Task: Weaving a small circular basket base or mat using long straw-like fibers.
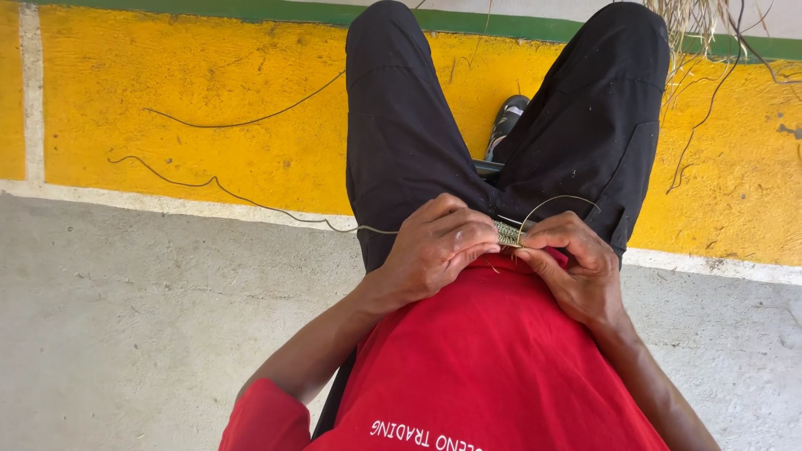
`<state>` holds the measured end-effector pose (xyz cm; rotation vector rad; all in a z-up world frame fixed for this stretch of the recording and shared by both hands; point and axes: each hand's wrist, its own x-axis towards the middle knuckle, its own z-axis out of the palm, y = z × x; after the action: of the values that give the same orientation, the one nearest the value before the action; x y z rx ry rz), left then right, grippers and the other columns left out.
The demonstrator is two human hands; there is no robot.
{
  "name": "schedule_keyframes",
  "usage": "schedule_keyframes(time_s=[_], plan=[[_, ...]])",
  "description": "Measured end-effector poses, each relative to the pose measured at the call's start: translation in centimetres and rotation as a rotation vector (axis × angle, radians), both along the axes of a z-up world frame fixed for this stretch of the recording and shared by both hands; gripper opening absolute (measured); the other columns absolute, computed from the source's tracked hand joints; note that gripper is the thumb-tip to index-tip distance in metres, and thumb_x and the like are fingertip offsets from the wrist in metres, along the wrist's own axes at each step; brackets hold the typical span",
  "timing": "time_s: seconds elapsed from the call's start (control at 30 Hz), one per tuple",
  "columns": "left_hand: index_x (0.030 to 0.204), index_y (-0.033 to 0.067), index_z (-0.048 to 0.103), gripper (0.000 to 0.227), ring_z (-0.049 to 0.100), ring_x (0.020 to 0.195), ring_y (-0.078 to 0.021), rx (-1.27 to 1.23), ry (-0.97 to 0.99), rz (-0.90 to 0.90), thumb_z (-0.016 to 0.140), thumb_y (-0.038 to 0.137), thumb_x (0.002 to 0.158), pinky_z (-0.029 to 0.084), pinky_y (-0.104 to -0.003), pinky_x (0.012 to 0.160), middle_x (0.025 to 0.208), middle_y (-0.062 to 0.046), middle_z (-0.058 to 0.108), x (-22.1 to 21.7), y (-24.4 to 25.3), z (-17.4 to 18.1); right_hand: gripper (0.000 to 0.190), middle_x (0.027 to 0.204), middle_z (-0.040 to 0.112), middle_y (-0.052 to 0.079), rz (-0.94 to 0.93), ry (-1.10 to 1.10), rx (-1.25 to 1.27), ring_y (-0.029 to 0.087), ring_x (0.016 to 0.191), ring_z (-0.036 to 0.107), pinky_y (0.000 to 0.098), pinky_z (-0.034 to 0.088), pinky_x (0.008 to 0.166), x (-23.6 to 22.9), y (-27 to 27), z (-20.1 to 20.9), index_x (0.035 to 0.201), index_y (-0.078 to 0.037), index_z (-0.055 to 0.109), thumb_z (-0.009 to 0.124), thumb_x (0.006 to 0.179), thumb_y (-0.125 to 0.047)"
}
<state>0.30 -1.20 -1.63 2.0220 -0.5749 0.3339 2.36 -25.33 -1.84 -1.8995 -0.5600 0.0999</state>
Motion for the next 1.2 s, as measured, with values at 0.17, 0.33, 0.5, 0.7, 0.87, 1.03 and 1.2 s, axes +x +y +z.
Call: schedule_keyframes(time_s=[0.17, 0.33, 0.5, 0.7, 0.87, 1.03, 1.2], plan=[[0.112, 0.0136, 0.069, 0.020, 0.062, 0.096, -0.0166, 0.065, -0.056, 0.011, 0.077, 0.015, 0.094, 0.051, -0.033, 0.085, 0.103, 0.003, 0.071, 1.5, -0.6, 1.1, 0.015, 0.105, 0.068, 0.006, -0.036, 0.105, 0.056, 0.013, 0.095, 0.066, 0.0249, 0.057, 0.082, 0.3, -0.4, 0.1, 0.105, -0.006, 0.069, 0.077, 0.092, -0.007], [0.110, 0.0115, 0.068, 0.018, 0.063, 0.099, -0.0174, 0.132, -0.117, -0.024, 0.077, 0.014, 0.094, 0.056, -0.031, 0.086, 0.105, 0.002, 0.069, 2.8, -0.7, 1.7, 0.019, 0.107, 0.066, 0.005, -0.040, 0.084, 0.098, 0.012, 0.095, 0.064, 0.0238, 0.055, 0.082, 1.4, -0.9, 0.8, 0.111, -0.007, 0.067, 0.076, 0.095, -0.007], [0.107, 0.0069, 0.061, 0.036, 0.062, 0.091, -0.0179, 0.112, -0.199, 0.118, 0.088, 0.020, 0.087, 0.057, -0.028, 0.073, 0.102, -0.004, 0.062, 2.4, -1.1, 0.3, 0.021, 0.106, 0.068, 0.005, -0.004, 0.016, -0.017, 0.012, 0.093, 0.067, 0.0234, 0.056, 0.077, 1.6, -0.7, 0.7, 0.112, -0.008, 0.070, 0.076, 0.092, -0.006], [0.095, 0.0084, 0.055, 0.037, 0.058, 0.077, -0.0169, 0.121, -0.214, 0.115, 0.091, 0.016, 0.087, 0.050, -0.029, 0.060, 0.087, -0.003, 0.053, 2.1, -1.5, -1.1, 0.017, 0.103, 0.069, 0.004, -0.003, 0.016, 0.094, 0.010, 0.091, 0.065, 0.0232, 0.055, 0.077, 1.5, -1.0, -0.6, 0.109, -0.009, 0.074, 0.078, 0.092, -0.007], [0.096, 0.0072, 0.056, 0.033, 0.059, 0.077, -0.0165, 0.056, -0.174, 0.181, 0.087, 0.017, 0.088, 0.051, -0.029, 0.062, 0.087, -0.003, 0.054, 2.4, -2.2, -0.4, 0.019, 0.102, 0.069, 0.005, -0.016, 0.080, 0.078, 0.012, 0.093, 0.066, 0.0240, 0.056, 0.079, 1.5, -1.2, -0.7, 0.109, -0.009, 0.075, 0.076, 0.091, -0.005], [0.089, 0.0073, 0.054, 0.037, 0.055, 0.072, -0.0163, 0.080, -0.198, 0.203, 0.087, 0.024, 0.086, 0.047, -0.029, 0.056, 0.081, -0.003, 0.051, 2.3, -2.2, -0.3, 0.019, 0.102, 0.070, 0.005, -0.004, 0.063, 0.094, 0.011, 0.092, 0.067, 0.0233, 0.055, 0.078, 1.6, -0.8, -0.6, 0.110, -0.009, 0.075, 0.077, 0.091, -0.004], [0.084, 0.0096, 0.055, 0.036, 0.051, 0.067, -0.0129, 0.058, -0.113, 0.191, 0.089, 0.021, 0.089, 0.044, -0.029, 0.053, 0.078, -0.001, 0.049, 1.3, -3.0, -2.1, 0.020, 0.101, 0.070, 0.005, 0.003, 0.035, 0.103, 0.012, 0.092, 0.067, 0.0230, 0.056, 0.078, 1.7, -0.8, -0.4, 0.111, -0.009, 0.076, 0.077, 0.091, -0.004]])
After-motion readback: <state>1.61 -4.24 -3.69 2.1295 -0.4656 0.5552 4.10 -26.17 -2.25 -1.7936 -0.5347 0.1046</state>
